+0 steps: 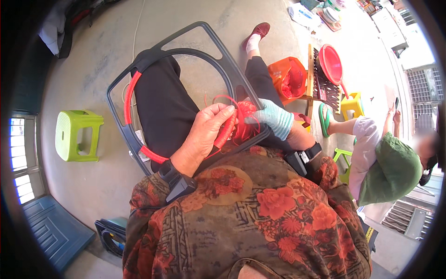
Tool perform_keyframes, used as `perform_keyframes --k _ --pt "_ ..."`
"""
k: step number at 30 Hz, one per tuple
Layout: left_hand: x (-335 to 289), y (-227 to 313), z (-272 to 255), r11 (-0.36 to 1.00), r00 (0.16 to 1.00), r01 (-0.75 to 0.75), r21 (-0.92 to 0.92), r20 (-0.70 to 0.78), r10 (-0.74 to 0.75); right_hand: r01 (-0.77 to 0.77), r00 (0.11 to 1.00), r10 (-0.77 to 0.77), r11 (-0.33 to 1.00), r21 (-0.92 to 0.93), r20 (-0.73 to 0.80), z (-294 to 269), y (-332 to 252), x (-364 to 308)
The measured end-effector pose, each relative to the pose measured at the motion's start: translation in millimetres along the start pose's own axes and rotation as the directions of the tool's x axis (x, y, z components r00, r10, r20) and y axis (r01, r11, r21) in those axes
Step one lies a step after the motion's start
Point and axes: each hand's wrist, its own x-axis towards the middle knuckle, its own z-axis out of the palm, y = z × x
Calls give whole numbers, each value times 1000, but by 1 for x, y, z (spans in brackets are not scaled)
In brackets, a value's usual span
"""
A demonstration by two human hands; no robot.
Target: Tying bundles of red cord onto black rectangular plastic frames.
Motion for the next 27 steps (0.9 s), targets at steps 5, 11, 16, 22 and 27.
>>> perform_keyframes --k 5,11,16,22,27 --pt "-4 3 -1 998 999 39 -43 3 -39 40 990 -55 993 109 130 -21 22 -12" --pt "-4 7 1 999 999 40 -36 -24 -41 111 891 64 929 352 -450 -94 59 -54" --pt "-4 9 6 989 996 70 -127 -45 -76 7 817 190 941 339 -544 -110 61 -51" --pt "-5 14 4 998 998 59 -8 -10 -59 -15 716 -616 458 -889 -330 -75 27 -8" --pt "-7 10 4 997 998 41 64 41 -43 200 585 -414 907 -371 -698 -17 -11 58"
